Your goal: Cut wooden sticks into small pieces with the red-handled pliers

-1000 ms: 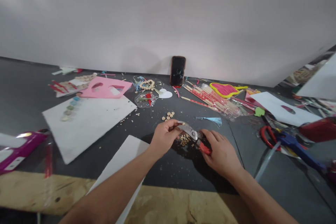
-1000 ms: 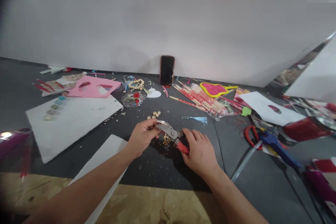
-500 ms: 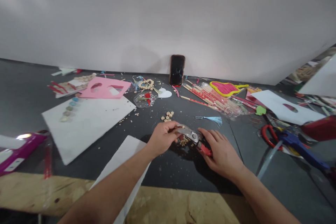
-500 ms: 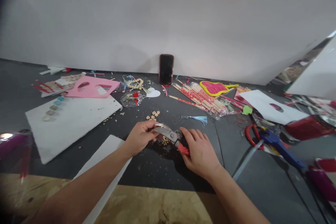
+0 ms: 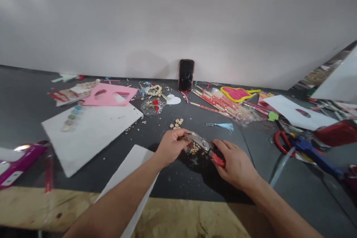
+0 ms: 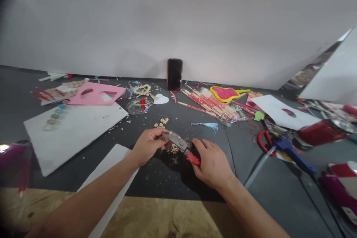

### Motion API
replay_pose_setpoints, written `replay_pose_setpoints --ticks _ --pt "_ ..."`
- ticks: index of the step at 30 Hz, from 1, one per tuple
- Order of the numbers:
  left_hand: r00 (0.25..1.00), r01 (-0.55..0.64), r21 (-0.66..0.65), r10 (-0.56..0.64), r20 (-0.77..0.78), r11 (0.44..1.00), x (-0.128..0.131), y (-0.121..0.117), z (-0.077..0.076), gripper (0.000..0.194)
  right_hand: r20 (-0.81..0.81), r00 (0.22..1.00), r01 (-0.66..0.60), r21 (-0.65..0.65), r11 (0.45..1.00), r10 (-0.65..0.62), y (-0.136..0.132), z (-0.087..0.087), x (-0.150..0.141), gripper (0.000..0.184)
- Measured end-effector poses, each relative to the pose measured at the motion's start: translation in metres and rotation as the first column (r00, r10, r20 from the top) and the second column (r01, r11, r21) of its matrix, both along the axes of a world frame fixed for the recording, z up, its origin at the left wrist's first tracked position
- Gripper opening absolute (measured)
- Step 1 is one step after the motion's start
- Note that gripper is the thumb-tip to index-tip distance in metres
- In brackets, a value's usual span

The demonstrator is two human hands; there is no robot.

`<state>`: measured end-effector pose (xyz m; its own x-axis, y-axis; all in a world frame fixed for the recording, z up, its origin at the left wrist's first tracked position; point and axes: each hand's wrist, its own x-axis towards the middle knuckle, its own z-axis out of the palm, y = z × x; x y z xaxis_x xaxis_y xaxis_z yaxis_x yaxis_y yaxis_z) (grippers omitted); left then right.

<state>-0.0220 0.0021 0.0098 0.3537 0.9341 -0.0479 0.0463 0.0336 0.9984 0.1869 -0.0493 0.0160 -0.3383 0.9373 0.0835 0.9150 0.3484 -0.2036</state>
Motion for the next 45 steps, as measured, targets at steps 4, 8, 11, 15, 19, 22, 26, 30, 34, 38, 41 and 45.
replay_pose_setpoints --ticks 4,8,11,15,19,22,26,30,34,38,41,45 --pt "0.999 -0.051 0.021 0.051 0.014 0.998 0.0019 -0.0006 0.0006 0.016 0.001 0.999 0.035 0.042 0.998 -0.035 0.0004 -0.0024 -0.0025 0.042" --pt "0.993 -0.112 0.033 0.111 0.027 0.993 0.002 -0.0001 0.0036 0.016 -0.032 0.999 0.046 0.075 0.996 -0.044 0.0017 -0.0043 -0.0049 0.041" --pt "0.989 -0.146 0.059 0.147 -0.016 0.987 0.0016 -0.0005 0.006 0.016 -0.032 0.999 0.038 0.072 0.997 -0.036 0.0028 -0.0047 -0.0054 0.042" --pt "0.983 -0.154 0.096 0.162 -0.085 0.983 0.002 -0.002 0.0071 0.014 -0.028 1.0 0.002 0.055 0.998 -0.001 0.0035 -0.0046 -0.0046 0.048" --pt "0.985 -0.12 0.102 0.132 -0.112 0.987 0.0019 -0.0019 0.0059 0.014 -0.009 1.0 -0.012 0.04 0.999 0.012 0.0035 -0.0037 -0.0033 0.048" --pt "0.987 -0.094 0.094 0.105 -0.119 0.991 0.001 -0.0007 0.0043 0.014 -0.005 1.0 -0.025 0.031 0.999 0.025 0.0035 -0.0031 -0.0019 0.047" --pt "0.987 -0.075 0.093 0.087 -0.133 0.993 0.0005 0.0 0.0037 0.015 -0.024 0.999 -0.048 0.028 0.998 0.048 0.0033 -0.003 -0.0001 0.046" --pt "0.989 -0.072 0.085 0.082 -0.124 0.994 0.001 -0.001 0.0049 0.015 -0.063 0.997 -0.052 0.023 0.998 0.054 0.0023 -0.0024 0.0006 0.042" --pt "0.989 -0.083 0.081 0.092 -0.114 0.993 0.0015 -0.0031 0.0064 0.017 -0.054 0.998 -0.018 0.017 1.0 0.019 0.0001 -0.0008 -0.0006 0.041" --pt "0.991 -0.082 0.116 0.093 -0.092 0.99 0.0017 -0.004 0.0056 0.019 -0.019 1.0 0.022 0.007 1.0 -0.022 -0.0016 -0.0007 -0.0032 0.039" --pt "0.994 -0.095 0.111 0.1 -0.042 0.989 0.0021 -0.0035 0.0042 0.018 -0.03 0.999 0.037 0.042 0.998 -0.036 -0.0009 -0.0022 -0.005 0.038" --pt "0.992 -0.119 0.108 0.122 -0.023 0.987 0.003 -0.0031 0.0053 0.015 -0.031 0.999 0.03 0.064 0.997 -0.028 0.0014 -0.0033 -0.0056 0.041"
